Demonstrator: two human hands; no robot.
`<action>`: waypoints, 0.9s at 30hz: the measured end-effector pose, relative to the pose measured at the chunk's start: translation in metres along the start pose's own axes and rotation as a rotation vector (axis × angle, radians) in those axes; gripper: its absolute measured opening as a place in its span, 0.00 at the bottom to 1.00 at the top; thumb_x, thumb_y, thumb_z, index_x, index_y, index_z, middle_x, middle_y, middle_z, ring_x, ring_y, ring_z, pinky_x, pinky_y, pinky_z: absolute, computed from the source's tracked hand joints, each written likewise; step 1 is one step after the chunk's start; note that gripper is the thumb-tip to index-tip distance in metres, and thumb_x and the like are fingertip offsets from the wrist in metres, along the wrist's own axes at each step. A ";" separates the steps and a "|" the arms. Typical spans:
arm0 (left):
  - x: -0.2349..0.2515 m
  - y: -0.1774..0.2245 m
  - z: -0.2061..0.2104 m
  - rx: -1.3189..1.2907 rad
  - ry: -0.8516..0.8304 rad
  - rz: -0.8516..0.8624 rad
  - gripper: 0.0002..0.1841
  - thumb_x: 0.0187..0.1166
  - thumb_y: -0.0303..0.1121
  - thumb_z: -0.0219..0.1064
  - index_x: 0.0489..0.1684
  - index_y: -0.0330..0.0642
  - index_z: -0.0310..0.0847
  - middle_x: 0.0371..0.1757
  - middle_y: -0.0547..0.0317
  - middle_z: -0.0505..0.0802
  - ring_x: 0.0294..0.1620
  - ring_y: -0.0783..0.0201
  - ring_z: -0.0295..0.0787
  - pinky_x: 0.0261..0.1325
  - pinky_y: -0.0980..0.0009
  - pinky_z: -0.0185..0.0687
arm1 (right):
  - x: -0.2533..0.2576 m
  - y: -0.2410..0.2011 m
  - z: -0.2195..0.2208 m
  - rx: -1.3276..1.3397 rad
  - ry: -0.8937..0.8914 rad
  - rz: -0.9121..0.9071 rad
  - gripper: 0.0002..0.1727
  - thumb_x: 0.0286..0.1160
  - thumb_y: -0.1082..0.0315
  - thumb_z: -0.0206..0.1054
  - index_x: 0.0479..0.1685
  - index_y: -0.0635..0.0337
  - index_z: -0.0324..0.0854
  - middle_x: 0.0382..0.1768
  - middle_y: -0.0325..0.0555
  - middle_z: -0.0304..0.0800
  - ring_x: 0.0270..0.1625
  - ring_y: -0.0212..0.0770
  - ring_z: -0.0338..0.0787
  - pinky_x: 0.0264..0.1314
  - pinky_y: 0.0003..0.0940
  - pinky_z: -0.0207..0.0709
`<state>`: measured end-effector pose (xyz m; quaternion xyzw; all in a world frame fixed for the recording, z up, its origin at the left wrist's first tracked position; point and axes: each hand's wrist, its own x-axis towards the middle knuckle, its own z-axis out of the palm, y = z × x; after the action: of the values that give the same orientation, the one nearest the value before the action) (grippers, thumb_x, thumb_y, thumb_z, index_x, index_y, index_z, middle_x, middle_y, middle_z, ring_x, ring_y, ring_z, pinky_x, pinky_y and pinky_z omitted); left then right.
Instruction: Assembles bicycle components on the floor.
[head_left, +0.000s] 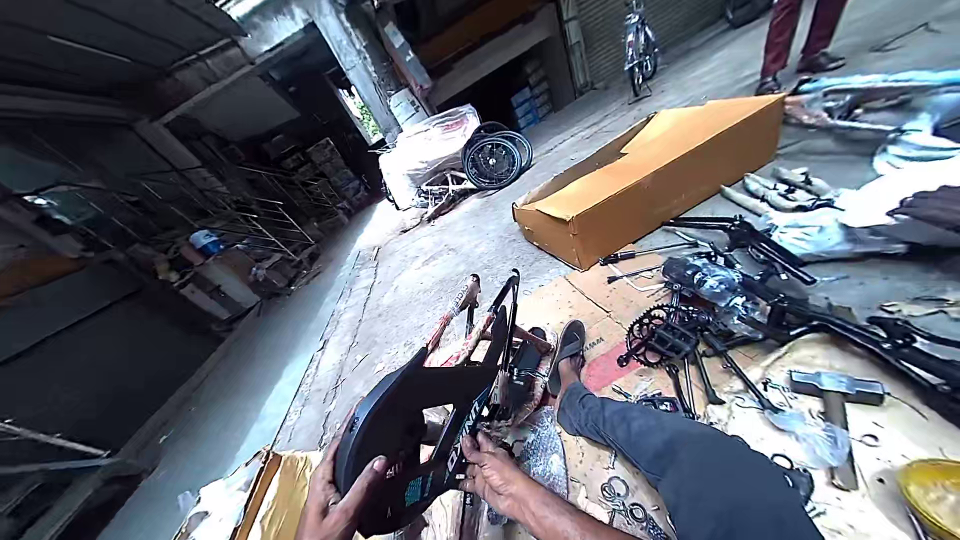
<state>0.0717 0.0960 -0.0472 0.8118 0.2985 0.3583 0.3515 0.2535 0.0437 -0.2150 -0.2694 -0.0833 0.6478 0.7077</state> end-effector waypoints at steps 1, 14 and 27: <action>0.001 0.001 -0.001 -0.010 -0.015 0.009 0.45 0.72 0.40 0.75 0.88 0.28 0.54 0.78 0.47 0.81 0.74 0.64 0.82 0.76 0.65 0.81 | 0.000 0.002 0.000 0.005 -0.002 0.011 0.36 0.92 0.57 0.57 0.93 0.50 0.44 0.70 0.58 0.80 0.60 0.52 0.90 0.59 0.53 0.86; 0.011 0.005 0.002 0.014 0.015 0.004 0.46 0.69 0.41 0.76 0.90 0.36 0.57 0.82 0.50 0.78 0.79 0.64 0.78 0.79 0.66 0.78 | 0.010 0.001 -0.002 0.054 -0.029 0.049 0.36 0.93 0.58 0.55 0.94 0.52 0.42 0.75 0.61 0.75 0.63 0.55 0.90 0.60 0.55 0.87; 0.010 0.007 0.007 -0.078 -0.027 0.003 0.38 0.73 0.38 0.74 0.85 0.38 0.64 0.71 0.50 0.87 0.69 0.60 0.87 0.73 0.60 0.85 | 0.009 0.002 -0.008 0.081 0.018 0.017 0.31 0.94 0.60 0.53 0.91 0.53 0.48 0.63 0.61 0.83 0.55 0.55 0.92 0.53 0.55 0.88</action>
<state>0.0842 0.0969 -0.0420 0.8028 0.2780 0.3591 0.3864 0.2566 0.0501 -0.2250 -0.2471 -0.0486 0.6542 0.7132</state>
